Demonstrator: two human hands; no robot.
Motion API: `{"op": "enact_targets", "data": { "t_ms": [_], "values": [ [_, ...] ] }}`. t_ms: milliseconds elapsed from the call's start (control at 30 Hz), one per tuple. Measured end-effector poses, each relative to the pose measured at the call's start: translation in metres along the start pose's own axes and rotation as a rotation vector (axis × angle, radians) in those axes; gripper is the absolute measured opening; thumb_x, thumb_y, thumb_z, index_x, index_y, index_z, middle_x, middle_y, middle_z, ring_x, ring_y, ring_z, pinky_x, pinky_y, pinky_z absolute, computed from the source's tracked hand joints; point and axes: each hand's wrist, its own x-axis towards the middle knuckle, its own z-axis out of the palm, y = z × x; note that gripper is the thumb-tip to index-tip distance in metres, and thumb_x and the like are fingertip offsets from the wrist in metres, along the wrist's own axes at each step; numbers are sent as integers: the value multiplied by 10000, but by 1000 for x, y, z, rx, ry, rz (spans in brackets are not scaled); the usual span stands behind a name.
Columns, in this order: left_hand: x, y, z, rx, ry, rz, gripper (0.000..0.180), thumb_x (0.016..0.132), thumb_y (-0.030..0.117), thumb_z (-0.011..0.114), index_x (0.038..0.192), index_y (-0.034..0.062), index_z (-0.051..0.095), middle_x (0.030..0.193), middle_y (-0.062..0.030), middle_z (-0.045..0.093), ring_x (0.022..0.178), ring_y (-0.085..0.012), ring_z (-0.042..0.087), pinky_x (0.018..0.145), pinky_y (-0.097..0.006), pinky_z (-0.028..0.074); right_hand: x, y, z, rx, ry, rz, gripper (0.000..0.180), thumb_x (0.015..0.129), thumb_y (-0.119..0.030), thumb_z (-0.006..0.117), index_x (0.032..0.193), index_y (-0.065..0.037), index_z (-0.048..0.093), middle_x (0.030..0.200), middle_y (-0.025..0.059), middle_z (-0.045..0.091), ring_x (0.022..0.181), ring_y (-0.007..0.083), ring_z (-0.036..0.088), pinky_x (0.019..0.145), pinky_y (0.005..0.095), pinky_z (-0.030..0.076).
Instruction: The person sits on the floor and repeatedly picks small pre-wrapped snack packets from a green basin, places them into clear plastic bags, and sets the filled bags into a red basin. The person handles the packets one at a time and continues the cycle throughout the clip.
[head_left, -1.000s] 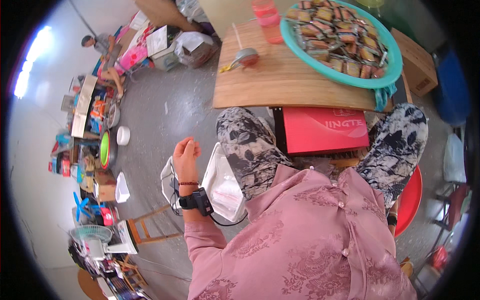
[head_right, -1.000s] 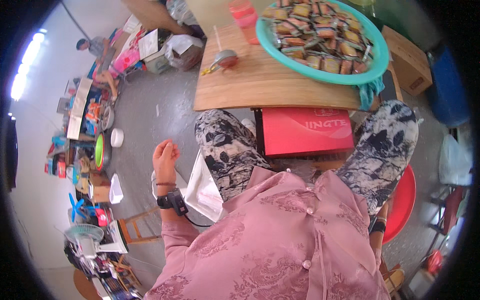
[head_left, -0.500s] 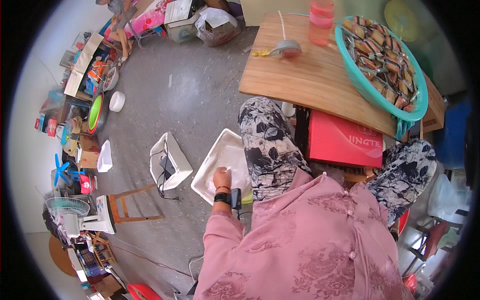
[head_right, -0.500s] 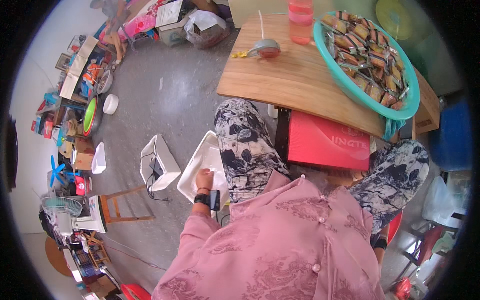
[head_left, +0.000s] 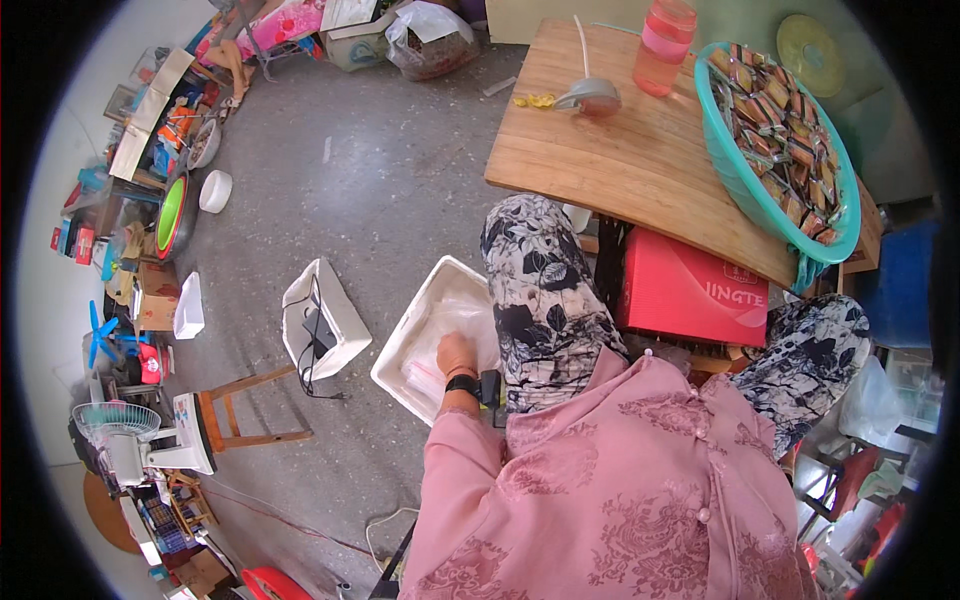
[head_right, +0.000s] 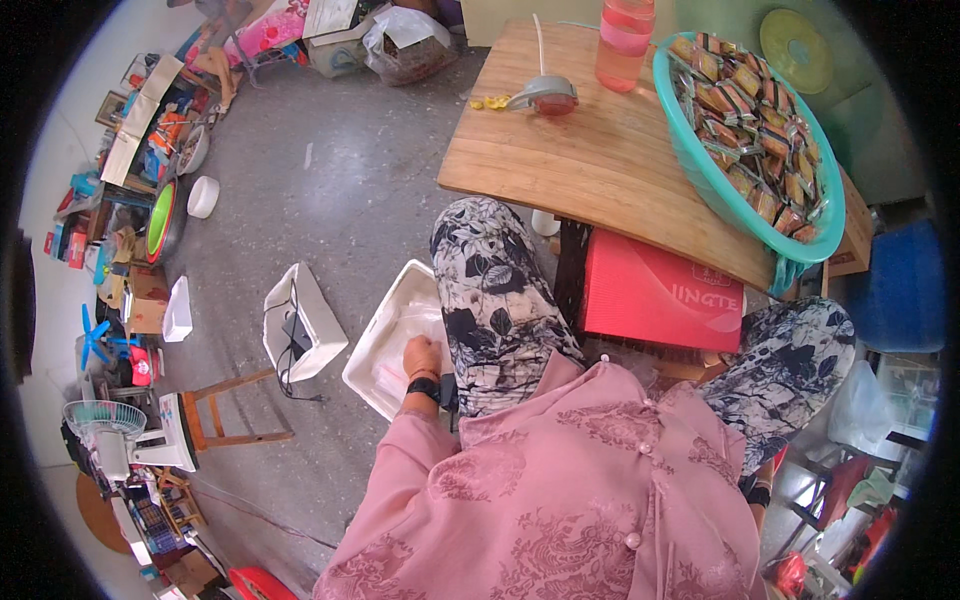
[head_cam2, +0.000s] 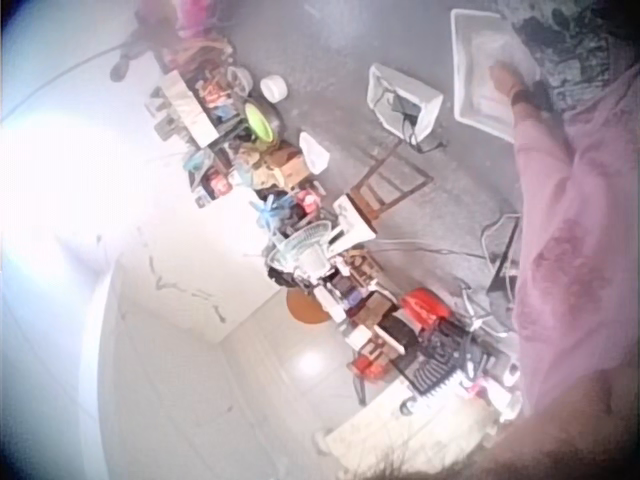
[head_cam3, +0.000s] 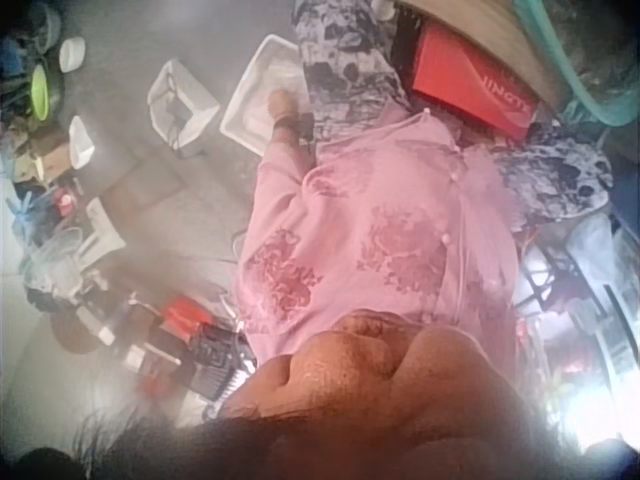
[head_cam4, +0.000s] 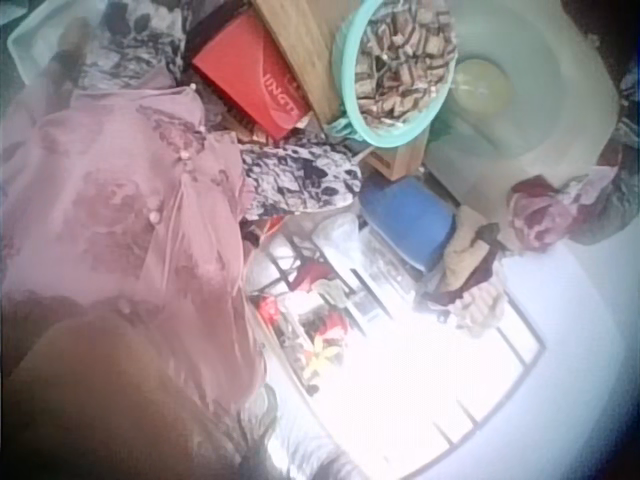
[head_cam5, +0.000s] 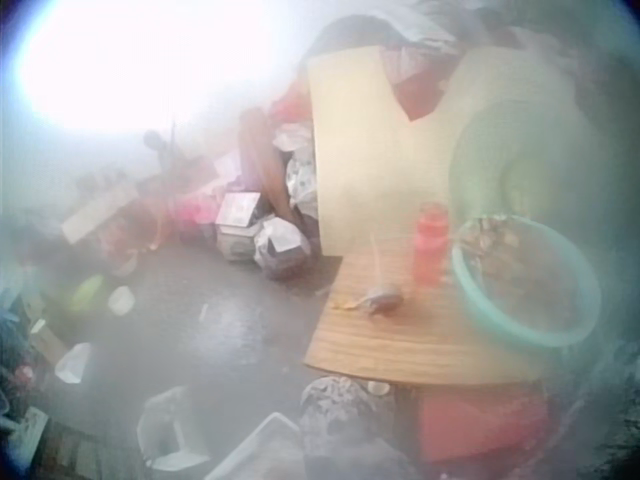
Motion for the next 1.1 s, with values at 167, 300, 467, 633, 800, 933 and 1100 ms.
{"op": "enact_targets", "data": {
  "t_ms": [167,300,467,633,800,933,1100],
  "values": [
    [-5,-18,-17,-189,127,127,288,849,313,671,902,40,745,908,-206,717,862,-400,680,799,-476,537,16,11,-23,63,50,-19,257,923,-245,582,1019,-22,666,977,102,680,906,237,656,762,376,514],
    [-8,-15,-61,-693,121,-21,338,867,337,702,885,1,733,834,-200,720,754,-295,692,760,-416,537,44,9,-62,192,173,-149,262,932,-247,578,1028,-18,663,984,96,678,912,226,653,770,367,510],
    [-20,32,-153,-1397,20,-70,233,960,268,668,831,85,602,713,19,578,581,-62,502,501,-208,384,52,-64,-152,1180,210,29,328,1022,-245,514,1245,-14,580,1141,70,651,997,164,623,855,296,503],
    [-60,110,-234,-1570,-91,204,225,984,233,635,810,107,565,712,37,550,563,-36,436,484,-205,329,-22,-226,-242,1197,548,-365,355,996,-250,582,1260,-13,600,1055,67,651,903,128,609,805,270,482],
    [-108,195,-266,-1397,-172,436,227,1007,209,610,813,98,567,710,51,545,560,-27,424,495,-197,328,-128,-373,-270,1043,282,-687,230,956,-191,611,1097,-12,644,878,15,641,755,76,582,707,233,467],
    [-138,251,-259,-1227,-381,649,204,1007,213,623,868,63,630,692,57,558,562,-22,435,497,-192,327,-172,-445,-247,962,-309,-875,187,974,-175,624,1055,-7,639,880,36,672,727,116,657,658,252,532],
    [-159,290,-231,-1047,-613,737,214,997,204,640,855,44,631,709,68,555,604,-14,446,528,-186,341,-170,-478,-215,1068,-870,-808,266,1006,-285,590,1080,-35,644,882,17,677,727,98,646,637,236,505]
  ]
}}
